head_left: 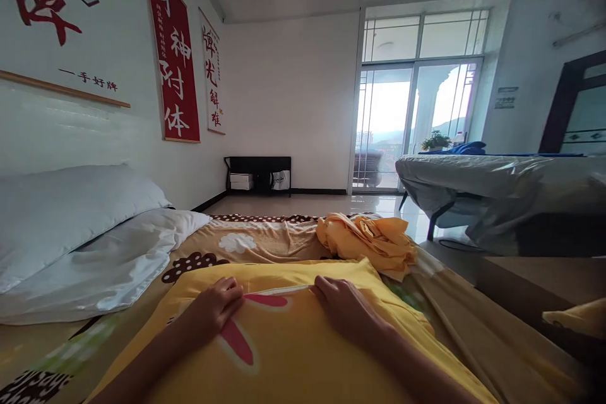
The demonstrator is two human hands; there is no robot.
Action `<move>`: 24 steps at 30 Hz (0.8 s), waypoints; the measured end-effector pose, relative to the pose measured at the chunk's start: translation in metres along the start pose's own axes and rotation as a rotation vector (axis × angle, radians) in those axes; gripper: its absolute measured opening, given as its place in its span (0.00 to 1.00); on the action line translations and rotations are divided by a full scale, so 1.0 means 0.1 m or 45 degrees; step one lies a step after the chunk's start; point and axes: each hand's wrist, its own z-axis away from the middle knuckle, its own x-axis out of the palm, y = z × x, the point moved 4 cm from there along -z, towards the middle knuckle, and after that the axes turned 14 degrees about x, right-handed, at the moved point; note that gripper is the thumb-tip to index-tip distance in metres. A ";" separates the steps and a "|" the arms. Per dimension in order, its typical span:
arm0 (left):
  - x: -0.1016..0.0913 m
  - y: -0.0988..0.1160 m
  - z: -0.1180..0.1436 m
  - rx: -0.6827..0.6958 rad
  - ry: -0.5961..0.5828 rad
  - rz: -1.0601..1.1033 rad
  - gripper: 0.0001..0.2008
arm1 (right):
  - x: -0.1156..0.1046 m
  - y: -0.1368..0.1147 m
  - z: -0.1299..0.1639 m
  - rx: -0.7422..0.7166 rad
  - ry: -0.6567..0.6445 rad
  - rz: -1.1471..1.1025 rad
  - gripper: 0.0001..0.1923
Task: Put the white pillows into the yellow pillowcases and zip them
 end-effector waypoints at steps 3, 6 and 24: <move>0.02 -0.08 -0.09 -0.048 0.030 0.031 0.18 | -0.05 -0.05 -0.03 0.002 -0.022 0.046 0.13; 0.02 -0.10 -0.19 -0.082 0.038 0.074 0.16 | -0.10 -0.08 -0.08 -0.009 0.024 0.119 0.13; -0.74 0.47 -0.32 0.022 0.406 -0.489 0.20 | -0.66 -0.12 -0.14 -0.068 0.406 -0.178 0.19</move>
